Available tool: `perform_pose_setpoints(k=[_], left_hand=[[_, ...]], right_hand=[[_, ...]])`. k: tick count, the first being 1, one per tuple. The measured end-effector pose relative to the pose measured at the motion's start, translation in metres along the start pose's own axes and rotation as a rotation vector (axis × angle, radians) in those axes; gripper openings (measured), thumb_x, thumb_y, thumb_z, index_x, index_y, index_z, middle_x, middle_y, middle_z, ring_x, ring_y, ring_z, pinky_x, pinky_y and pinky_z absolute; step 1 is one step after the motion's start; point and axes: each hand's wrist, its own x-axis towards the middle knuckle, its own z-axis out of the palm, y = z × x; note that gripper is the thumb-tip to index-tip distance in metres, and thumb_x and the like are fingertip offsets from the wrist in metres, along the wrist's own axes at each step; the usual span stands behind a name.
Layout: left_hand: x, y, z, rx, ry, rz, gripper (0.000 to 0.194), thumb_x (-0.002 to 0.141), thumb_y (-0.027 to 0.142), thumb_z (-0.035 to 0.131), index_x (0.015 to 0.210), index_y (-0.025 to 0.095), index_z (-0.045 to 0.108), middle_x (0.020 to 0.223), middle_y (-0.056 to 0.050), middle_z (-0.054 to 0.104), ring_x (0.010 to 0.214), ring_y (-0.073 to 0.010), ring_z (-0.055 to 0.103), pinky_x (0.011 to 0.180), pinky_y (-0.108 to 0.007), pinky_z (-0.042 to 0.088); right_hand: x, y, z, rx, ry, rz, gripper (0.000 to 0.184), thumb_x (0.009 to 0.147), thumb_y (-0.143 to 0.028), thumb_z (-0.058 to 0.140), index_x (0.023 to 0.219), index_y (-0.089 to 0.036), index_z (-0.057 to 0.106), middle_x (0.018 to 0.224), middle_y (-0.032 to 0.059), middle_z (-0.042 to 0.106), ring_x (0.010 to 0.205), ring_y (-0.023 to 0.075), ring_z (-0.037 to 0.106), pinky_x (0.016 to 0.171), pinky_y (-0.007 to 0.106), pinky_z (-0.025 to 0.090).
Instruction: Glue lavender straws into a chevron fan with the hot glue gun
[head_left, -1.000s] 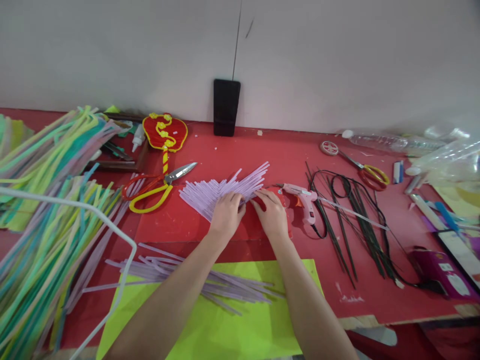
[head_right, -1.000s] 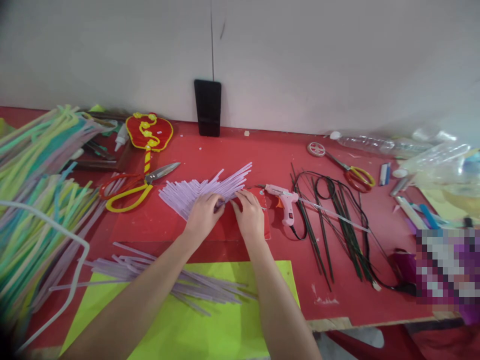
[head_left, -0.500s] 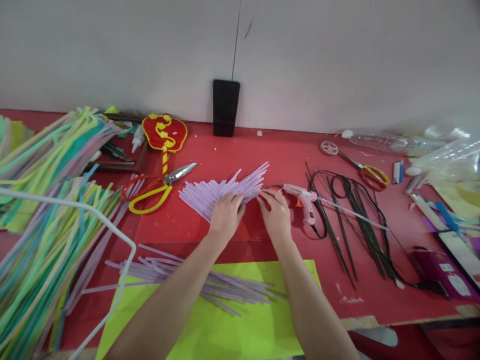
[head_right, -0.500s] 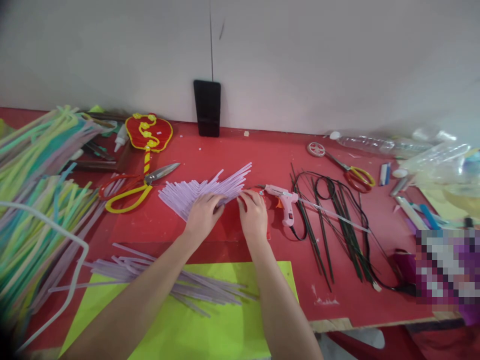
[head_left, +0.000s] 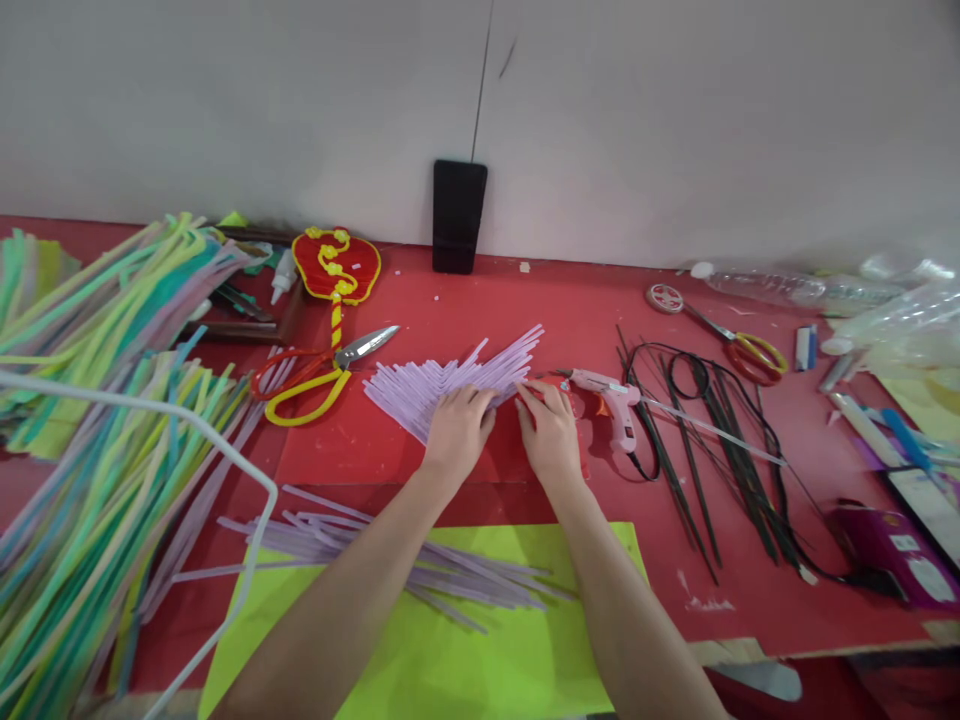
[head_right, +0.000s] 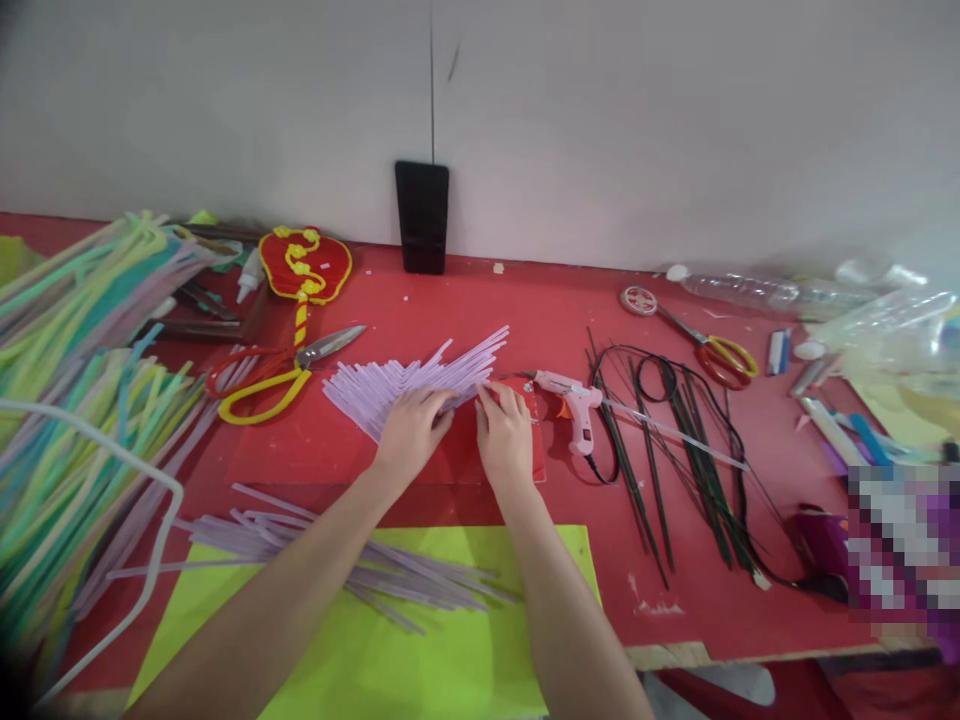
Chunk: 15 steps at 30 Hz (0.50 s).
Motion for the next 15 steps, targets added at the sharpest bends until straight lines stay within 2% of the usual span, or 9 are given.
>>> perform_pose_setpoints(k=[9, 15], left_hand=[[0.000, 0.000, 0.001, 0.015, 0.006, 0.005, 0.025, 0.087, 0.014, 0.054, 0.110, 0.020, 0.060, 0.098, -0.004, 0.065, 0.089, -0.0202, 0.061, 0.083, -0.034, 0.046], [0.001, 0.000, 0.001, 0.016, -0.004, 0.005, 0.023, 0.087, 0.015, 0.053, 0.108, 0.020, 0.061, 0.097, -0.004, 0.066, 0.089, -0.0204, 0.060, 0.083, -0.035, 0.047]], right_hand=[[-0.004, -0.009, -0.002, -0.105, -0.073, 0.009, 0.045, 0.095, -0.025, 0.031, 0.134, -0.016, 0.050, 0.118, 0.0154, 0.058, 0.109, 0.0280, 0.049, 0.091, 0.046, 0.045], [-0.004, -0.010, -0.001, -0.170, -0.123, 0.018, 0.045, 0.093, -0.020, 0.031, 0.132, -0.018, 0.053, 0.124, 0.0143, 0.054, 0.113, 0.0292, 0.046, 0.092, 0.047, 0.044]])
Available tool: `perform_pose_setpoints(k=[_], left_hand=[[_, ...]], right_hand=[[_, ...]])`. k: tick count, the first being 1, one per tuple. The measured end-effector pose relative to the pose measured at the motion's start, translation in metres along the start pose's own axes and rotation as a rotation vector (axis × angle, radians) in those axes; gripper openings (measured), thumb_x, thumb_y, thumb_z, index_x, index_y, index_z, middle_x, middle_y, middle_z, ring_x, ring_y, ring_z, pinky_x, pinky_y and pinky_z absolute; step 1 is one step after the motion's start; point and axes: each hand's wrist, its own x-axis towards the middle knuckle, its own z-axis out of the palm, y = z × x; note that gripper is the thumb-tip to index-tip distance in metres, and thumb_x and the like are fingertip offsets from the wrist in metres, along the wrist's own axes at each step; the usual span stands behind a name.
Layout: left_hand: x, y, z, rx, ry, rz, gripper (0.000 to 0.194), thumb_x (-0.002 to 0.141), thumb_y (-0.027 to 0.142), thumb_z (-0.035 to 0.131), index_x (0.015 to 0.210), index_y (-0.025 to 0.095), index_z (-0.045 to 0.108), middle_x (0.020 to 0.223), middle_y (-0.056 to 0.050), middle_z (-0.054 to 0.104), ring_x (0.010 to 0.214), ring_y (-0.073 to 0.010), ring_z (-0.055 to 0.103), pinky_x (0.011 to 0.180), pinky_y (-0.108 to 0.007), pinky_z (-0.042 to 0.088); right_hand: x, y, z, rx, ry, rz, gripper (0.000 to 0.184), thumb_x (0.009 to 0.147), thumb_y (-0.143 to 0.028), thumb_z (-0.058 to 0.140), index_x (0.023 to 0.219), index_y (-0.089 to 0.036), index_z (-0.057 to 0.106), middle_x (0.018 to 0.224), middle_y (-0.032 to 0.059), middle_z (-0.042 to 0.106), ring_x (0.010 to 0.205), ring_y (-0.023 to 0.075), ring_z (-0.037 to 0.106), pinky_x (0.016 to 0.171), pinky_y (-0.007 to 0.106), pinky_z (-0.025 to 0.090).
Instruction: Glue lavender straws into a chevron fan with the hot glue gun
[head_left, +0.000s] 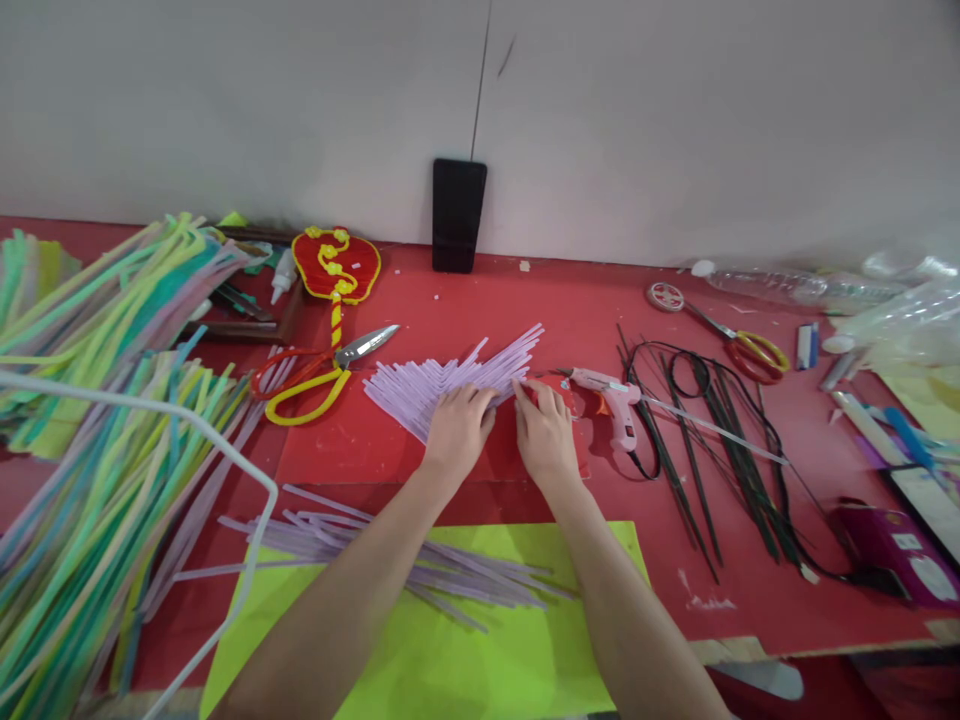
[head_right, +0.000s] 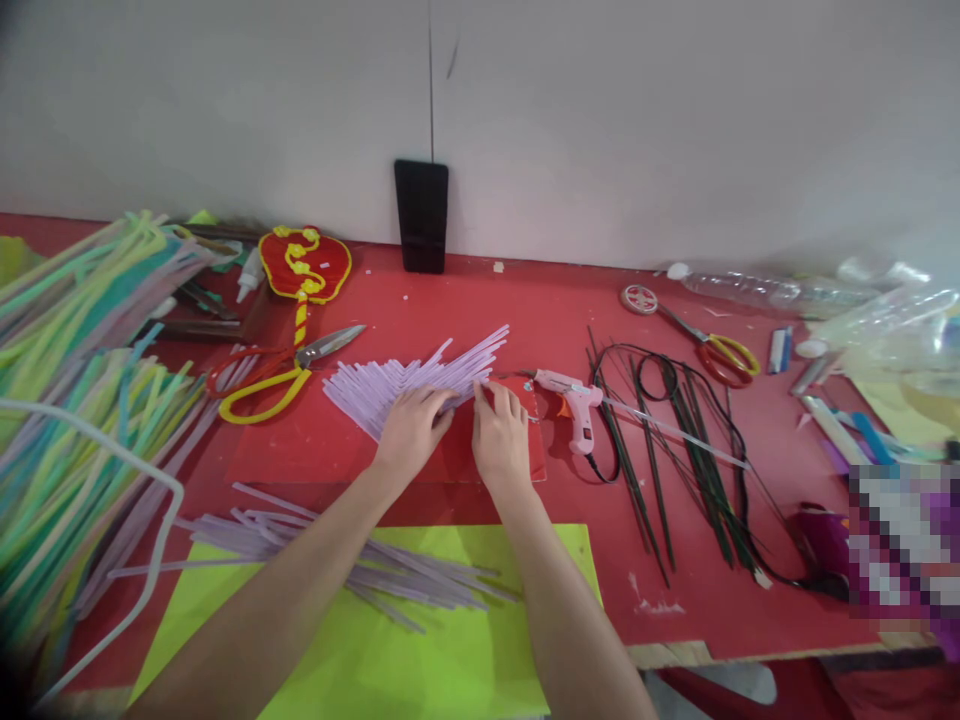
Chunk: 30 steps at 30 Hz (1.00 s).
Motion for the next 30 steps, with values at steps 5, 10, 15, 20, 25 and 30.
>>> perform_pose_setpoints(k=[5, 10, 15, 20, 25, 30], left_hand=[[0.000, 0.000, -0.001, -0.004, 0.001, 0.001, 0.023, 0.087, 0.014, 0.053, 0.108, 0.020, 0.061, 0.097, -0.004, 0.066, 0.089, -0.0206, 0.061, 0.083, -0.035, 0.047], [0.000, 0.001, -0.001, 0.015, -0.004, 0.005, 0.024, 0.088, 0.015, 0.053, 0.109, 0.020, 0.061, 0.096, -0.005, 0.065, 0.089, -0.0205, 0.061, 0.082, -0.035, 0.047], [-0.001, 0.001, -0.001, 0.008, 0.001, 0.000, 0.025, 0.088, 0.015, 0.053, 0.111, 0.020, 0.061, 0.096, -0.005, 0.066, 0.089, -0.0202, 0.061, 0.082, -0.035, 0.048], [0.000, 0.001, -0.002, -0.018, -0.004, -0.001, 0.025, 0.088, 0.014, 0.053, 0.111, 0.020, 0.061, 0.099, -0.005, 0.066, 0.091, -0.0196, 0.061, 0.084, -0.035, 0.047], [0.000, 0.000, -0.002, -0.015, -0.014, -0.008, 0.025, 0.088, 0.015, 0.054, 0.111, 0.022, 0.060, 0.099, -0.004, 0.065, 0.092, -0.0196, 0.060, 0.084, -0.034, 0.047], [0.000, 0.000, -0.002, -0.004, -0.018, -0.005, 0.024, 0.088, 0.016, 0.054, 0.110, 0.022, 0.060, 0.097, -0.004, 0.065, 0.090, -0.0192, 0.060, 0.084, -0.034, 0.046]], right_hand=[[0.000, 0.000, -0.001, -0.034, -0.027, 0.007, 0.045, 0.092, -0.018, 0.031, 0.132, -0.018, 0.053, 0.128, 0.0132, 0.053, 0.116, 0.0279, 0.046, 0.094, 0.045, 0.042], [0.001, 0.000, -0.003, -0.039, -0.071, 0.004, 0.046, 0.093, -0.018, 0.029, 0.134, -0.020, 0.050, 0.145, 0.0095, 0.042, 0.130, 0.0270, 0.037, 0.099, 0.046, 0.039], [-0.001, -0.001, -0.002, -0.016, -0.105, -0.009, 0.050, 0.094, -0.017, 0.026, 0.142, -0.018, 0.038, 0.148, 0.0072, 0.039, 0.137, 0.0225, 0.032, 0.104, 0.045, 0.035], [-0.009, -0.008, -0.003, -0.006, -0.116, -0.029, 0.052, 0.096, -0.020, 0.026, 0.147, -0.018, 0.029, 0.151, 0.0063, 0.034, 0.142, 0.0205, 0.021, 0.110, 0.044, 0.029], [-0.017, -0.016, -0.005, -0.038, -0.147, -0.061, 0.052, 0.098, -0.027, 0.024, 0.149, -0.017, 0.024, 0.152, 0.0082, 0.030, 0.144, 0.0230, 0.017, 0.114, 0.052, 0.018], [-0.017, -0.012, -0.004, -0.045, -0.174, -0.077, 0.052, 0.098, -0.032, 0.025, 0.148, -0.020, 0.025, 0.153, 0.0074, 0.029, 0.144, 0.0254, 0.015, 0.112, 0.056, 0.019]])
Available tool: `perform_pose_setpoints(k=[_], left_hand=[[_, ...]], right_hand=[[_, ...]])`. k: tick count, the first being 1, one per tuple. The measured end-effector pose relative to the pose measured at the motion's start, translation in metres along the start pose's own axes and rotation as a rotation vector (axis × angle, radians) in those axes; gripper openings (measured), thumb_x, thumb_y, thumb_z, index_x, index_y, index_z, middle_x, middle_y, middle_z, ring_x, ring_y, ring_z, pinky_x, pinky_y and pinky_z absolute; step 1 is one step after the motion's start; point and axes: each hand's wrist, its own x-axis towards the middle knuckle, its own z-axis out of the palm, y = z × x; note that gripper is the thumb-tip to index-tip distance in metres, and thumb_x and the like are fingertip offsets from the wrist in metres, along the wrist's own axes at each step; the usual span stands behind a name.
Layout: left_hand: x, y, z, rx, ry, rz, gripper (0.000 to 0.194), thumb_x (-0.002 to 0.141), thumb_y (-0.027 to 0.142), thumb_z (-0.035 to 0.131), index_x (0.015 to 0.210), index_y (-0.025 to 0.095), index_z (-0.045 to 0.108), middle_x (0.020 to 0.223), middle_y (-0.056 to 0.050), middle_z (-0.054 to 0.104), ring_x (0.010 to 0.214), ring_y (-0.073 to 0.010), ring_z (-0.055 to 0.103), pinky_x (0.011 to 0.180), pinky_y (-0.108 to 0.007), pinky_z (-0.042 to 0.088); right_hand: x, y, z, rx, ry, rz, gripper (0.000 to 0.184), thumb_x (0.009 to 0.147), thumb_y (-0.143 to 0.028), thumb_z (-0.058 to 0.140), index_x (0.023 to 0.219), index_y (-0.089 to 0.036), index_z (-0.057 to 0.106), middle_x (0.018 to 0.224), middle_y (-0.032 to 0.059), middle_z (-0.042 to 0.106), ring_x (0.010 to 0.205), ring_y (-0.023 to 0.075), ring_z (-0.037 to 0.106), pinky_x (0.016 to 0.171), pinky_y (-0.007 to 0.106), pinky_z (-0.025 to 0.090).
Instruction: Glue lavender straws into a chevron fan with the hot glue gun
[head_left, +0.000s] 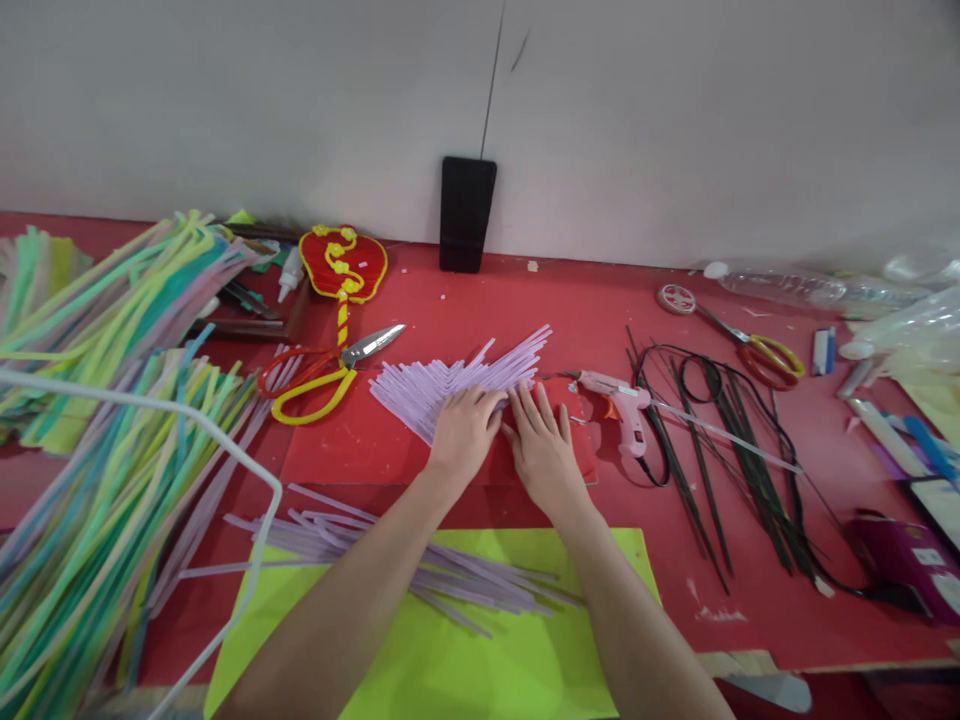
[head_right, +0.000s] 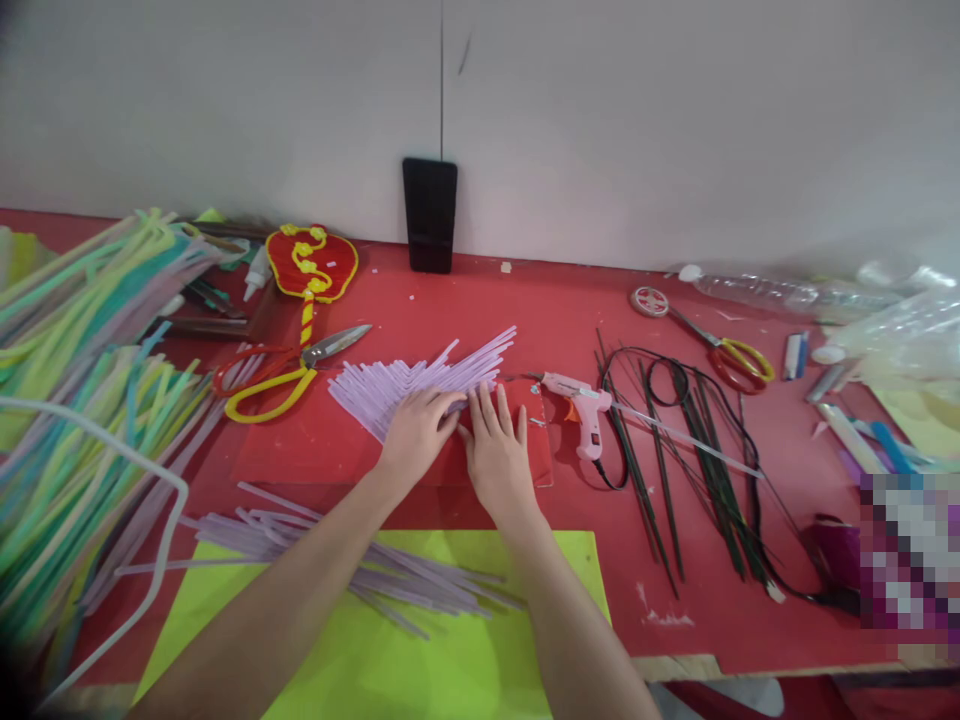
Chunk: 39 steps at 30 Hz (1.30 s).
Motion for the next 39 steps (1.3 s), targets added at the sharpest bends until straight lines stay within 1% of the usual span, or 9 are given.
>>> perform_pose_setpoints(k=[5, 10, 12, 14, 18, 24, 27, 31, 39], left_hand=[[0.000, 0.001, 0.000, -0.010, -0.002, 0.000, 0.024, 0.087, 0.015, 0.054, 0.110, 0.021, 0.059, 0.098, -0.004, 0.065, 0.090, -0.0192, 0.060, 0.083, -0.034, 0.046], [0.000, 0.001, -0.001, -0.034, 0.011, -0.029, 0.026, 0.086, 0.014, 0.055, 0.111, 0.019, 0.056, 0.098, -0.004, 0.065, 0.090, -0.0194, 0.060, 0.083, -0.034, 0.047], [0.000, 0.002, -0.001, -0.039, 0.010, -0.034, 0.026, 0.086, 0.014, 0.055, 0.112, 0.019, 0.055, 0.096, -0.004, 0.065, 0.090, -0.0193, 0.060, 0.082, -0.034, 0.047], [0.000, 0.002, -0.002, -0.041, 0.008, -0.034, 0.026, 0.086, 0.013, 0.054, 0.111, 0.020, 0.055, 0.095, -0.004, 0.065, 0.090, -0.0191, 0.060, 0.083, -0.034, 0.047], [-0.001, 0.002, -0.002, -0.037, 0.004, -0.025, 0.023, 0.087, 0.013, 0.054, 0.109, 0.019, 0.057, 0.099, -0.005, 0.065, 0.091, -0.0193, 0.060, 0.083, -0.034, 0.046], [0.000, 0.001, -0.001, -0.021, -0.005, -0.012, 0.024, 0.088, 0.015, 0.052, 0.111, 0.020, 0.058, 0.101, -0.005, 0.065, 0.093, -0.0201, 0.060, 0.085, -0.035, 0.046], [-0.001, 0.000, -0.002, -0.009, -0.011, 0.007, 0.026, 0.089, 0.015, 0.051, 0.113, 0.022, 0.058, 0.101, -0.005, 0.064, 0.093, -0.0196, 0.060, 0.085, -0.034, 0.046], [-0.001, 0.000, -0.002, 0.041, -0.035, 0.034, 0.026, 0.090, 0.016, 0.050, 0.112, 0.024, 0.061, 0.095, -0.004, 0.063, 0.088, -0.0194, 0.060, 0.082, -0.034, 0.046], [-0.002, 0.002, -0.001, 0.083, -0.034, 0.026, 0.027, 0.090, 0.017, 0.049, 0.113, 0.025, 0.062, 0.093, -0.004, 0.061, 0.088, -0.0200, 0.059, 0.082, -0.035, 0.046]], right_hand=[[0.001, 0.006, -0.001, 0.019, -0.023, -0.028, 0.053, 0.097, -0.032, 0.028, 0.148, -0.021, 0.024, 0.153, 0.0062, 0.029, 0.144, 0.0253, 0.015, 0.113, 0.056, 0.018], [0.003, 0.010, 0.000, 0.112, -0.009, 0.002, 0.062, 0.096, -0.036, 0.033, 0.151, -0.017, 0.011, 0.151, 0.0095, 0.033, 0.143, 0.0231, 0.019, 0.113, 0.054, 0.020], [0.004, 0.013, -0.001, 0.153, 0.002, 0.011, 0.063, 0.096, -0.035, 0.034, 0.151, -0.018, 0.009, 0.150, 0.0108, 0.034, 0.142, 0.0225, 0.021, 0.113, 0.053, 0.020], [0.005, 0.015, -0.001, 0.185, 0.004, 0.010, 0.061, 0.096, -0.034, 0.034, 0.151, -0.019, 0.011, 0.149, 0.0110, 0.035, 0.142, 0.0221, 0.023, 0.113, 0.054, 0.021], [0.006, 0.019, -0.002, 0.215, -0.002, 0.016, 0.056, 0.095, -0.031, 0.034, 0.149, -0.019, 0.022, 0.146, 0.0107, 0.041, 0.141, 0.0214, 0.025, 0.113, 0.053, 0.022], [0.008, 0.024, -0.002, 0.239, 0.012, 0.014, 0.051, 0.094, -0.029, 0.034, 0.144, -0.020, 0.033, 0.141, 0.0094, 0.048, 0.140, 0.0212, 0.029, 0.113, 0.052, 0.024], [0.009, 0.026, -0.002, 0.247, 0.008, 0.000, 0.050, 0.094, -0.028, 0.034, 0.143, -0.020, 0.034, 0.141, 0.0089, 0.049, 0.139, 0.0206, 0.030, 0.113, 0.051, 0.025], [0.009, 0.028, -0.001, 0.247, 0.008, -0.006, 0.050, 0.093, -0.026, 0.034, 0.142, -0.018, 0.035, 0.141, 0.0090, 0.048, 0.139, 0.0204, 0.030, 0.113, 0.051, 0.025], [0.009, 0.028, -0.001, 0.232, 0.012, -0.014, 0.052, 0.092, -0.023, 0.035, 0.144, -0.020, 0.033, 0.140, 0.0095, 0.049, 0.139, 0.0211, 0.030, 0.112, 0.052, 0.027]])
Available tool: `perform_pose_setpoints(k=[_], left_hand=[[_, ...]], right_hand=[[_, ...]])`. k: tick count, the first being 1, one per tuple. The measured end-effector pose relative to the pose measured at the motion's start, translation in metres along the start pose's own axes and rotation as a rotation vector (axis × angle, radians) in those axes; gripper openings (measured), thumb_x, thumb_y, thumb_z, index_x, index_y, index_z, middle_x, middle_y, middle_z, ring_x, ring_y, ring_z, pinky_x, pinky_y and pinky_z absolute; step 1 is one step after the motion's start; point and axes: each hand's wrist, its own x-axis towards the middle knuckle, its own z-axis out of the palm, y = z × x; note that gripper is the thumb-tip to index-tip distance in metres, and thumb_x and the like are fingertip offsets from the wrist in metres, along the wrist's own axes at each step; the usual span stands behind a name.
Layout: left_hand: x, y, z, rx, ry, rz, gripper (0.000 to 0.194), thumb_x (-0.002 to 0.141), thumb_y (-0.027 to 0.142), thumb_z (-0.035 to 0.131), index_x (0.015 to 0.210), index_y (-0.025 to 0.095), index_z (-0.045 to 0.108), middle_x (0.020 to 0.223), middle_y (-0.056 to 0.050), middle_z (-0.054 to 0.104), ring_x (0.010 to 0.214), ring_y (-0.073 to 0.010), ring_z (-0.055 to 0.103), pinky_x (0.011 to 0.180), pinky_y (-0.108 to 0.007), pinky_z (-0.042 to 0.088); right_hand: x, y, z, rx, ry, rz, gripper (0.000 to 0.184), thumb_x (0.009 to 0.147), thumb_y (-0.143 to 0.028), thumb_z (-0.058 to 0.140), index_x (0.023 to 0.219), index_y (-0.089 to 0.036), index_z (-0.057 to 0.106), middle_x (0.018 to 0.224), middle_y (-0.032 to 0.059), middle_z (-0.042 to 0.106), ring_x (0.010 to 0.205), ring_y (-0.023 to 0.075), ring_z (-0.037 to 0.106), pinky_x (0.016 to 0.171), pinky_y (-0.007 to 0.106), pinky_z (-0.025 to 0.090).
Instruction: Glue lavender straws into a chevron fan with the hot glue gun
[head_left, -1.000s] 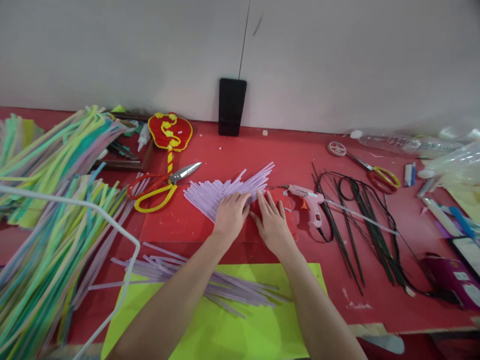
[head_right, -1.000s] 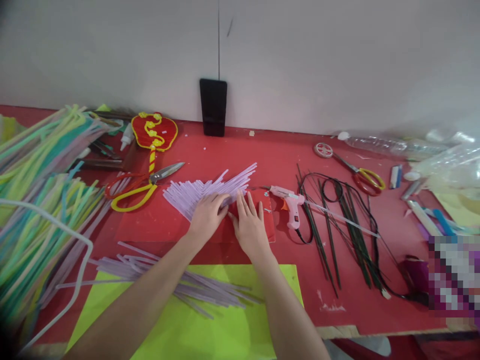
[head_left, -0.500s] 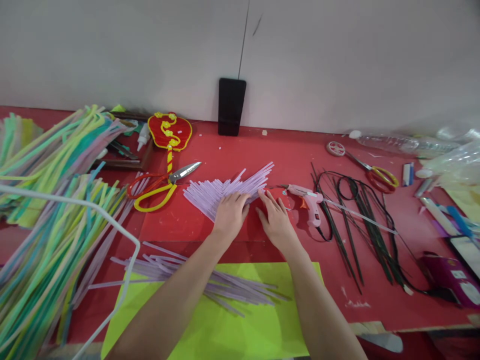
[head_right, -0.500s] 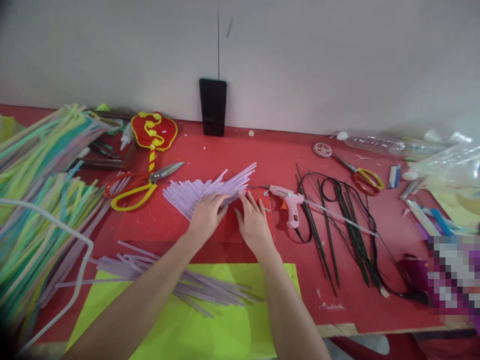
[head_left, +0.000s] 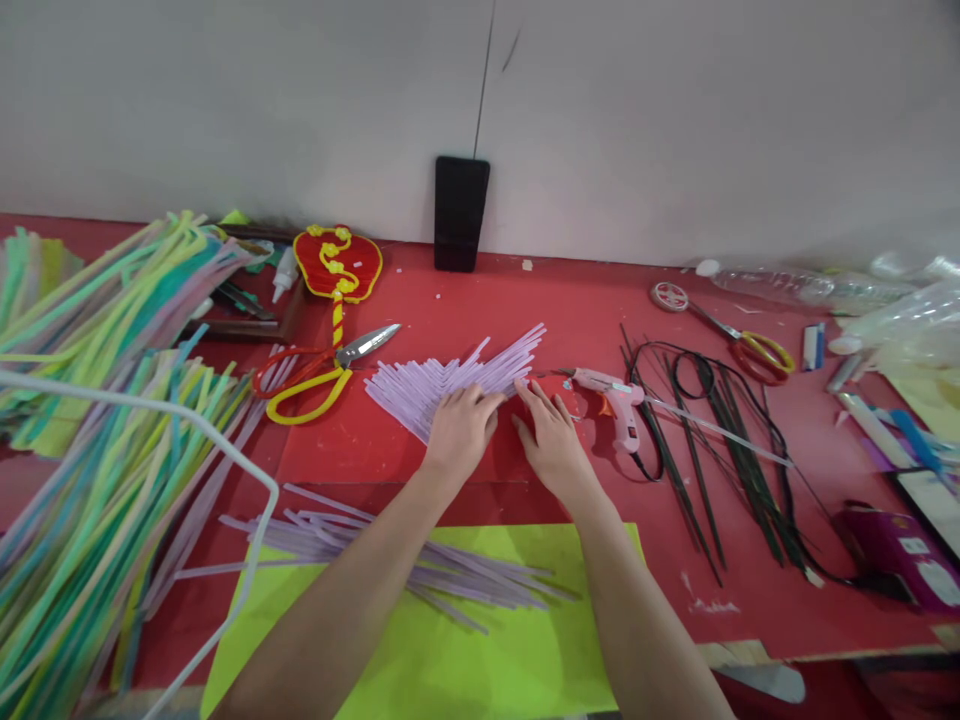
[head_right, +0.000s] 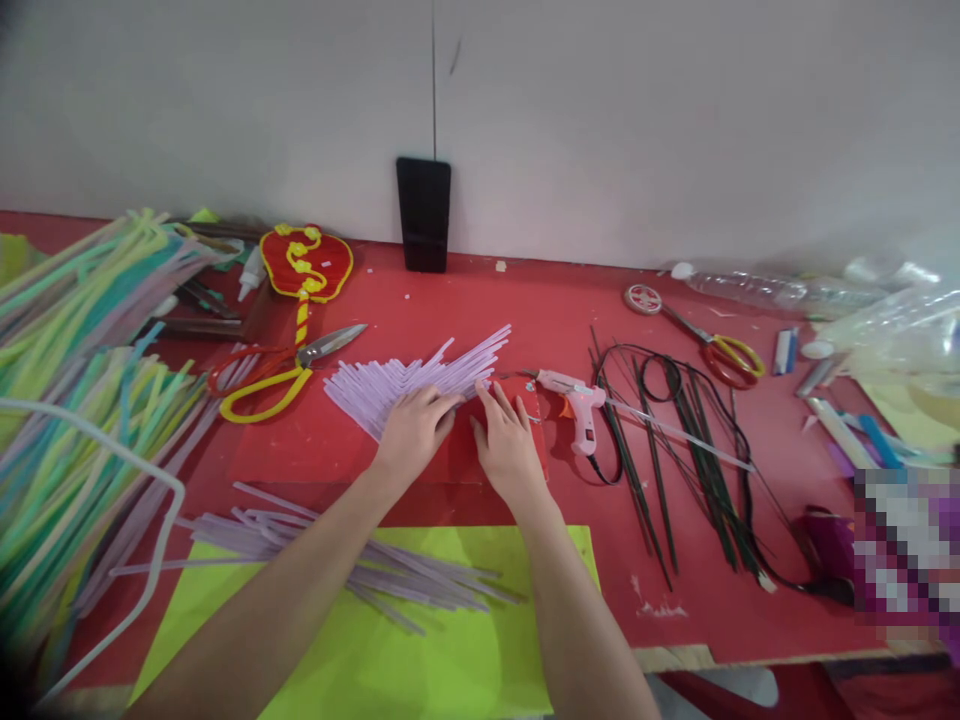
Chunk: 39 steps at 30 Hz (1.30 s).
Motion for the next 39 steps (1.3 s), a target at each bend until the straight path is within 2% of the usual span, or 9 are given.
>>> perform_pose_setpoints(k=[11, 17, 22, 27, 33, 39], left_hand=[[0.000, 0.000, 0.000, 0.017, 0.011, 0.008, 0.026, 0.090, 0.017, 0.050, 0.111, 0.023, 0.063, 0.095, -0.004, 0.062, 0.087, -0.0204, 0.060, 0.081, -0.035, 0.046], [0.001, 0.000, -0.001, -0.021, 0.009, 0.002, 0.025, 0.089, 0.016, 0.051, 0.110, 0.023, 0.063, 0.095, -0.004, 0.063, 0.088, -0.0196, 0.060, 0.082, -0.034, 0.046], [0.001, 0.000, 0.000, -0.010, 0.017, 0.004, 0.024, 0.089, 0.017, 0.051, 0.109, 0.022, 0.064, 0.094, -0.004, 0.063, 0.087, -0.0199, 0.060, 0.080, -0.034, 0.046], [0.001, -0.002, 0.001, -0.020, 0.027, 0.021, 0.026, 0.088, 0.016, 0.052, 0.110, 0.023, 0.063, 0.095, -0.004, 0.063, 0.088, -0.0197, 0.060, 0.082, -0.034, 0.046], [0.001, -0.003, 0.001, -0.027, 0.024, 0.020, 0.026, 0.086, 0.016, 0.055, 0.110, 0.023, 0.064, 0.096, -0.004, 0.063, 0.089, -0.0203, 0.061, 0.082, -0.034, 0.047], [-0.002, -0.006, 0.007, -0.069, 0.057, 0.036, 0.025, 0.085, 0.015, 0.055, 0.108, 0.021, 0.064, 0.098, -0.006, 0.064, 0.091, -0.0217, 0.061, 0.085, -0.036, 0.047]], right_hand=[[0.001, -0.001, 0.000, 0.024, 0.019, 0.006, 0.050, 0.091, -0.022, 0.034, 0.141, -0.019, 0.037, 0.140, 0.0086, 0.050, 0.138, 0.0219, 0.033, 0.112, 0.051, 0.027], [0.002, 0.000, -0.003, 0.089, 0.106, 0.035, 0.045, 0.093, -0.026, 0.033, 0.136, -0.016, 0.044, 0.136, 0.0114, 0.052, 0.132, 0.0211, 0.042, 0.109, 0.045, 0.035], [0.001, 0.003, 0.000, 0.039, 0.097, 0.026, 0.047, 0.091, -0.023, 0.035, 0.137, -0.015, 0.042, 0.135, 0.0135, 0.053, 0.133, 0.0232, 0.041, 0.108, 0.048, 0.035], [0.003, 0.004, 0.003, 0.016, 0.123, 0.002, 0.046, 0.092, -0.022, 0.033, 0.136, -0.015, 0.044, 0.132, 0.0129, 0.054, 0.130, 0.0237, 0.043, 0.107, 0.046, 0.036], [0.005, -0.002, 0.007, -0.107, 0.142, -0.037, 0.048, 0.093, -0.023, 0.033, 0.141, -0.020, 0.039, 0.133, 0.0119, 0.052, 0.128, 0.0262, 0.042, 0.107, 0.049, 0.034], [0.007, -0.008, 0.016, -0.193, 0.220, 0.012, 0.043, 0.093, -0.023, 0.035, 0.133, -0.021, 0.050, 0.133, 0.0136, 0.049, 0.125, 0.0274, 0.043, 0.105, 0.049, 0.035]])
